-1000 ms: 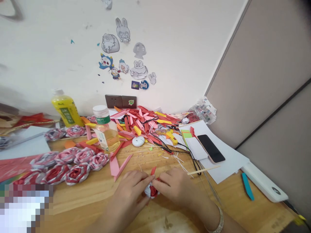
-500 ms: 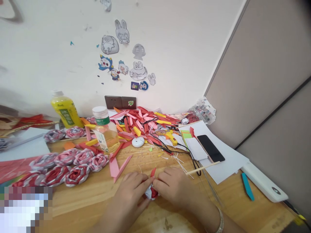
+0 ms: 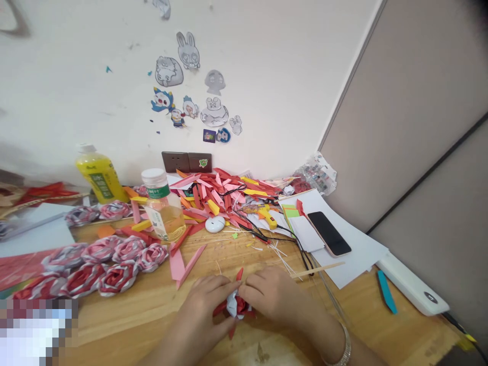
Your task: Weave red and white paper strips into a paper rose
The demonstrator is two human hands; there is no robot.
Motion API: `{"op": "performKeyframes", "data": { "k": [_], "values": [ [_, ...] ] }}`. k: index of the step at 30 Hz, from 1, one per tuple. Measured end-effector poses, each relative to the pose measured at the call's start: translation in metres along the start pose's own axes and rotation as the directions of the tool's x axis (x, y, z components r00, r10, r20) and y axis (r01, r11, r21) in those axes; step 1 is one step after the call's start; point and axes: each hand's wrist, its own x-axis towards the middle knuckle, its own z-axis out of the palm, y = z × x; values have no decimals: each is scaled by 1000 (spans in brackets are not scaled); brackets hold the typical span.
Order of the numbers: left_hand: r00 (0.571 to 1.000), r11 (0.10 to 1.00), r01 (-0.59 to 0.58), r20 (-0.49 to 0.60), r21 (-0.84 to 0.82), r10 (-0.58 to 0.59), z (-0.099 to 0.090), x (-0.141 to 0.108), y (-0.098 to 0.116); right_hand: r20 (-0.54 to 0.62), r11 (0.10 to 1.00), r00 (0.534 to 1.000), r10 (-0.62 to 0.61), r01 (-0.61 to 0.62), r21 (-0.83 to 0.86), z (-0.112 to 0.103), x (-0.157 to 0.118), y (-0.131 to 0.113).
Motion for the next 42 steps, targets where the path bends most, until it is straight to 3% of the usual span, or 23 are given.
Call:
{"op": "performKeyframes", "data": {
  "k": [5, 11, 18, 23, 28, 33, 42],
  "values": [
    [1000, 1000, 26, 16, -14, -26, 1, 0, -2, 54, 999, 998, -24, 23, 29, 3, -3, 3],
    [1000, 1000, 6, 16, -8, -5, 2, -2, -3, 83, 994, 996, 23, -32, 105, 3, -3, 6],
    [991, 987, -112, -58, 113, 119, 0, -3, -3, 112, 953, 984, 137, -162, 258, 4, -4, 4],
    [965, 968, -193, -146, 163, 217, -1, -2, -2, 206, 928, 964, 167, -224, 298, -5, 1, 3],
    [941, 950, -237, -195, 202, 276, -2, -1, 0, 274, 826, 933, 234, -339, 449, -12, 4, 4],
    [922, 924, -307, -169, 230, 349, -3, -1, 0, 303, 719, 911, 281, -408, 563, -16, 5, 6],
    [900, 905, -340, -190, 257, 392, -4, 0, -1, 259, 774, 922, 288, -383, 505, -15, 3, 5]
  ]
}}
